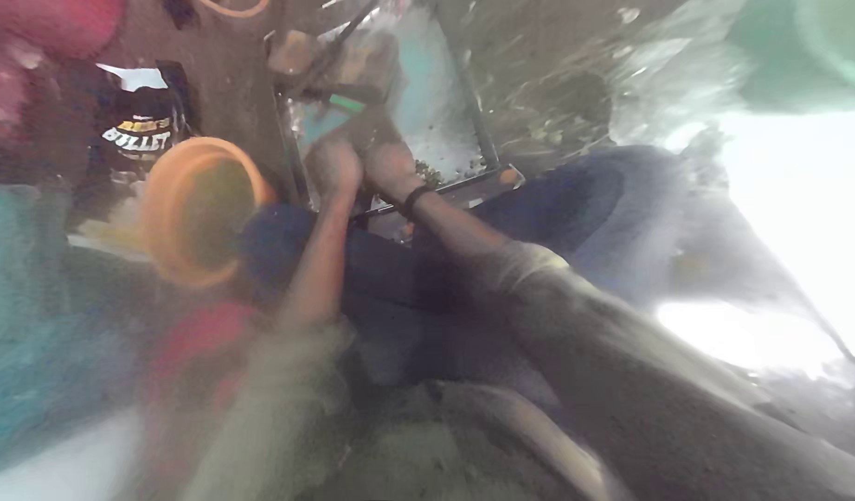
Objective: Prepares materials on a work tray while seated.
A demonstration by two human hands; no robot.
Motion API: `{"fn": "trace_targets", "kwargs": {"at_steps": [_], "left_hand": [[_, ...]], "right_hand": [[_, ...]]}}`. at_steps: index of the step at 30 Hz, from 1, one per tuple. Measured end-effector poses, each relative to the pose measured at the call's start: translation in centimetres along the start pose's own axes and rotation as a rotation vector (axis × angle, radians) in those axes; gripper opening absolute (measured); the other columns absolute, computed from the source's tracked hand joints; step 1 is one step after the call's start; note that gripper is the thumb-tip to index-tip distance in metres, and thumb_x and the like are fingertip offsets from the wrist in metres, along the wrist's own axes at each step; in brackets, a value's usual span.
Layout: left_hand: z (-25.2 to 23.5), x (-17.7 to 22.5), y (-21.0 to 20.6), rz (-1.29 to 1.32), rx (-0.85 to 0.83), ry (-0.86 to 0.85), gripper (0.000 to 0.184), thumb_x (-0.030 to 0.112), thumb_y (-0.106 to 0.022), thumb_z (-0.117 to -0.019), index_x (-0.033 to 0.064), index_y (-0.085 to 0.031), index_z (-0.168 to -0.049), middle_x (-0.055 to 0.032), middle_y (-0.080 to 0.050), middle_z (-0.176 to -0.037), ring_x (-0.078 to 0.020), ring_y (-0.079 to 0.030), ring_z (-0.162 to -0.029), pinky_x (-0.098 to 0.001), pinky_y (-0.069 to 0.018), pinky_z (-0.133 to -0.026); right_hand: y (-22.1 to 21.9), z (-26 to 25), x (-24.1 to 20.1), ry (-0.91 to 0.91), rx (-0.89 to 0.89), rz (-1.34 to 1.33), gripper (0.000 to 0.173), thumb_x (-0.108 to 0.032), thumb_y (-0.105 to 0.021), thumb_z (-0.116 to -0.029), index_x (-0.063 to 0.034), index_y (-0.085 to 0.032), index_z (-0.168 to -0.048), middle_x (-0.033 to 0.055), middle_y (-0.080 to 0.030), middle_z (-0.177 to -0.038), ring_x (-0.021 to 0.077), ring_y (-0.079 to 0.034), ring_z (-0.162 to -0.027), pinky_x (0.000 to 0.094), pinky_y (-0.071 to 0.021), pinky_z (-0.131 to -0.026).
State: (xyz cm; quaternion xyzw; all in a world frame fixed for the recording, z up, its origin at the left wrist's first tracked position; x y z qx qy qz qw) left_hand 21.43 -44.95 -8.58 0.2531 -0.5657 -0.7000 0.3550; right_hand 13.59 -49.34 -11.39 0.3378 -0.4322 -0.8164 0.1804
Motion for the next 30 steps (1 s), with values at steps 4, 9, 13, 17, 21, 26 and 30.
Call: {"fn": "trace_targets", "kwargs": {"at_steps": [4,9,13,17,21,26,30], "left_hand": [[-1.0,0.2,-0.4,-0.017,0.01,-0.074,0.029,0.027,-0.07,-0.0891,0.0067,-0.076,-0.108,-0.0213,-0.072,-0.118,-0.0414,-0.067,-0.117,-0.0661,-0.0508,-0.098],[-1.2,0.0,-0.6,-0.027,0.033,-0.069,0.025,0.024,-0.068,-0.0903,0.0078,-0.077,-0.106,-0.0191,-0.073,-0.116,-0.0395,-0.068,-0.114,-0.0654,-0.053,-0.094],[-1.1,0.2,-0.5,-0.007,0.05,-0.092,0.025,0.017,-0.068,-0.0905,0.008,-0.076,-0.112,-0.019,-0.072,-0.121,-0.0399,-0.067,-0.118,-0.0644,-0.0518,-0.098],[-1.4,0.0,-0.6,-0.015,0.065,-0.105,0.022,0.022,-0.066,-0.0918,0.0122,-0.078,-0.108,-0.0152,-0.074,-0.118,-0.037,-0.067,-0.117,-0.064,-0.0491,-0.102],[-1.5,0.0,-0.5,-0.009,0.069,-0.088,0.022,0.024,-0.066,-0.092,0.0126,-0.078,-0.107,-0.0153,-0.074,-0.119,-0.0374,-0.068,-0.117,-0.0648,-0.0497,-0.1],[-1.7,-0.1,-0.6,-0.015,0.058,-0.051,0.024,0.023,-0.067,-0.091,0.0106,-0.078,-0.108,-0.0194,-0.074,-0.116,-0.0401,-0.068,-0.115,-0.0653,-0.051,-0.098],[-1.5,-0.3,-0.4,-0.012,0.064,-0.031,0.023,0.02,-0.066,-0.0908,0.0074,-0.077,-0.107,-0.0206,-0.073,-0.116,-0.0403,-0.068,-0.114,-0.0655,-0.0521,-0.096]], "right_hand": [[-0.1,0.0,0.4,0.016,0.0,0.01,0.028,-0.025,-0.058,-0.1005,-0.0009,-0.072,-0.101,0.0242,-0.072,-0.109,0.0441,-0.069,-0.105,0.0655,-0.0549,-0.082],[-0.1,-0.1,0.4,0.001,-0.004,-0.027,0.029,-0.025,-0.057,-0.1003,-0.0007,-0.072,-0.1,0.0238,-0.071,-0.11,0.0435,-0.069,-0.106,0.0651,-0.0553,-0.081],[0.0,0.0,0.6,-0.02,-0.025,-0.045,0.03,-0.026,-0.055,-0.1021,-0.0012,-0.072,-0.104,0.0237,-0.071,-0.115,0.0434,-0.068,-0.109,0.0651,-0.0553,-0.083],[-0.1,0.0,0.6,-0.012,-0.027,-0.038,0.032,-0.028,-0.055,-0.102,-0.0024,-0.073,-0.104,0.0233,-0.071,-0.115,0.0431,-0.068,-0.111,0.0652,-0.055,-0.083],[-0.1,-0.1,0.5,0.006,-0.018,-0.024,0.03,-0.029,-0.057,-0.101,-0.0035,-0.073,-0.106,0.0229,-0.071,-0.115,0.043,-0.068,-0.11,0.0651,-0.0545,-0.084],[0.0,-0.3,0.5,0.02,0.015,-0.05,0.029,-0.025,-0.056,-0.1016,-0.0013,-0.072,-0.105,0.0235,-0.071,-0.114,0.0433,-0.068,-0.109,0.0647,-0.0555,-0.083],[0.0,-0.8,0.2,0.035,0.043,-0.059,0.029,-0.027,-0.057,-0.1013,-0.0035,-0.072,-0.109,0.0217,-0.072,-0.113,0.0425,-0.069,-0.108,0.0642,-0.0562,-0.082]]}}
Point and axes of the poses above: each hand's wrist, its own z-axis away from the middle knuckle, its own y-axis out of the back of the hand, x = y × z, the point moved 7 cm from there along -z, towards the middle knuckle
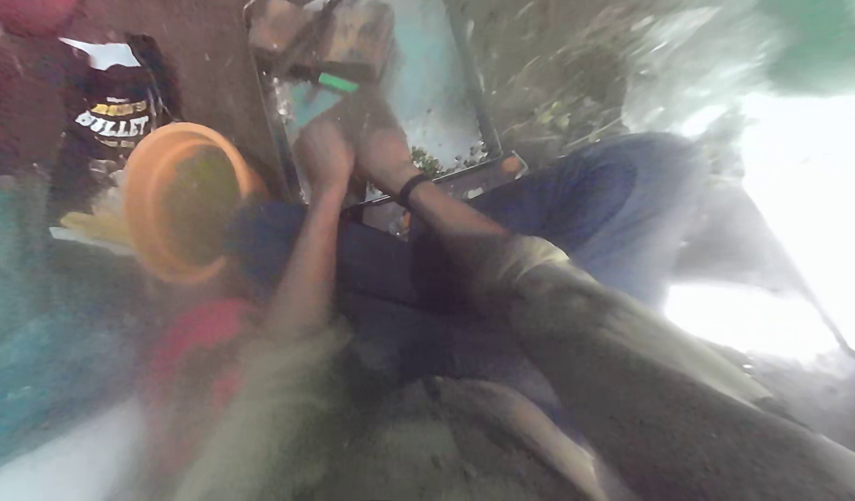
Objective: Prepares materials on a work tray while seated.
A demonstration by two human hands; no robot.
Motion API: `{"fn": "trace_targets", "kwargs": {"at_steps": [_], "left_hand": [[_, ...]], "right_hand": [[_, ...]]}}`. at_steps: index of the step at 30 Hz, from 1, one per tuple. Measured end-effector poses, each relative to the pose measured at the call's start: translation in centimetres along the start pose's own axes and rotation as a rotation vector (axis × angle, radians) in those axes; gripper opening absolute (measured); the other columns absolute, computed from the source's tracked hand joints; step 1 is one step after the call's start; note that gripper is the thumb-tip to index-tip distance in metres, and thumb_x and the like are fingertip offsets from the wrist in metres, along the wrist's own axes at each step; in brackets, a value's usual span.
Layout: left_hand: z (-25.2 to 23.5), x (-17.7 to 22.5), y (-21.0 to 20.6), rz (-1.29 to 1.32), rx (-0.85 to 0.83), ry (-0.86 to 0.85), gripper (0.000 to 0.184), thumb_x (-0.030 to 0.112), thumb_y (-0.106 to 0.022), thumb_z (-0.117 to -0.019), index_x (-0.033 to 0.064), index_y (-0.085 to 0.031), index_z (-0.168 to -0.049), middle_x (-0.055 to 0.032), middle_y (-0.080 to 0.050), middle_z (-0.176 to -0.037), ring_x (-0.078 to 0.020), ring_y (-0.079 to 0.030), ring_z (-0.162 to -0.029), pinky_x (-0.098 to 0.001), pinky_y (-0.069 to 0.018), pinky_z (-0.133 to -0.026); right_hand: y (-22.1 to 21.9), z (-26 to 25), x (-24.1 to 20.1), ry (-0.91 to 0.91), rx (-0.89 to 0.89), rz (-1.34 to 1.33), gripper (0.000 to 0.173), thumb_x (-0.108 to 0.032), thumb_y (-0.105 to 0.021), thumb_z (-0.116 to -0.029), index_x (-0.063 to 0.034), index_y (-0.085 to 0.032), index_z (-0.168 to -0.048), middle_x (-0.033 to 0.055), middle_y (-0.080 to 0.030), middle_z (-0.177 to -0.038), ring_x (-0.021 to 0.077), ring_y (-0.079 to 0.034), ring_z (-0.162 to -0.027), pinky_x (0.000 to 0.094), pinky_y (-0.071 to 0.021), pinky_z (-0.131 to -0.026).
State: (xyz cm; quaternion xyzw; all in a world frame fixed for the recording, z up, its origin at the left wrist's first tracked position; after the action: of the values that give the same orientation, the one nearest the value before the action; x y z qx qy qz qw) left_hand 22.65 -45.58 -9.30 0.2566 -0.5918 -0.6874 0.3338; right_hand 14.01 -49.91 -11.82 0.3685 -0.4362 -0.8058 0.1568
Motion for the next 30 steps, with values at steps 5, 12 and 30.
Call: {"fn": "trace_targets", "kwargs": {"at_steps": [5,12,30], "left_hand": [[-0.4,0.0,-0.4,0.001,-0.025,-0.015,0.025,0.019,-0.067,-0.0924,0.0057,-0.075,-0.112,-0.0211,-0.071,-0.121,-0.0403,-0.066,-0.118,-0.0648,-0.0495,-0.101],[-0.7,-0.3,-0.3,0.046,0.002,-0.017,0.021,0.026,-0.068,-0.0894,0.0171,-0.079,-0.105,-0.0139,-0.075,-0.117,-0.0362,-0.069,-0.115,-0.065,-0.0522,-0.097],[-0.3,-0.3,-0.7,0.046,-0.013,-0.047,0.022,0.02,-0.065,-0.094,0.0091,-0.077,-0.109,-0.0185,-0.073,-0.118,-0.0393,-0.067,-0.116,-0.064,-0.0517,-0.1]], "right_hand": [[0.6,0.3,-0.5,-0.007,-0.013,-0.006,0.027,-0.027,-0.058,-0.1004,-0.0057,-0.073,-0.108,0.0201,-0.072,-0.113,0.0404,-0.069,-0.108,0.0637,-0.0556,-0.082],[-0.7,5.8,2.5,-0.119,-0.147,0.067,0.026,-0.02,-0.058,-0.1,-0.0004,-0.069,-0.112,0.0265,-0.069,-0.113,0.0458,-0.069,-0.106,0.0641,-0.0562,-0.078],[0.3,0.3,-0.4,-0.026,-0.041,0.031,0.033,-0.031,-0.054,-0.102,-0.0049,-0.073,-0.108,0.0216,-0.072,-0.112,0.042,-0.07,-0.106,0.0661,-0.0548,-0.082]]}}
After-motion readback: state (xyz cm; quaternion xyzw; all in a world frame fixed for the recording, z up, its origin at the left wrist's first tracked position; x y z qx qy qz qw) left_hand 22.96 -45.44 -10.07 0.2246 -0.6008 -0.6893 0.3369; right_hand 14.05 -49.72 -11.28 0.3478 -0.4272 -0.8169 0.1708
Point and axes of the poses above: each hand's wrist, its own z-axis away from the middle knuckle, its own y-axis out of the back of the hand, x = y × z, the point moved 7 cm from there along -z, towards the middle knuckle
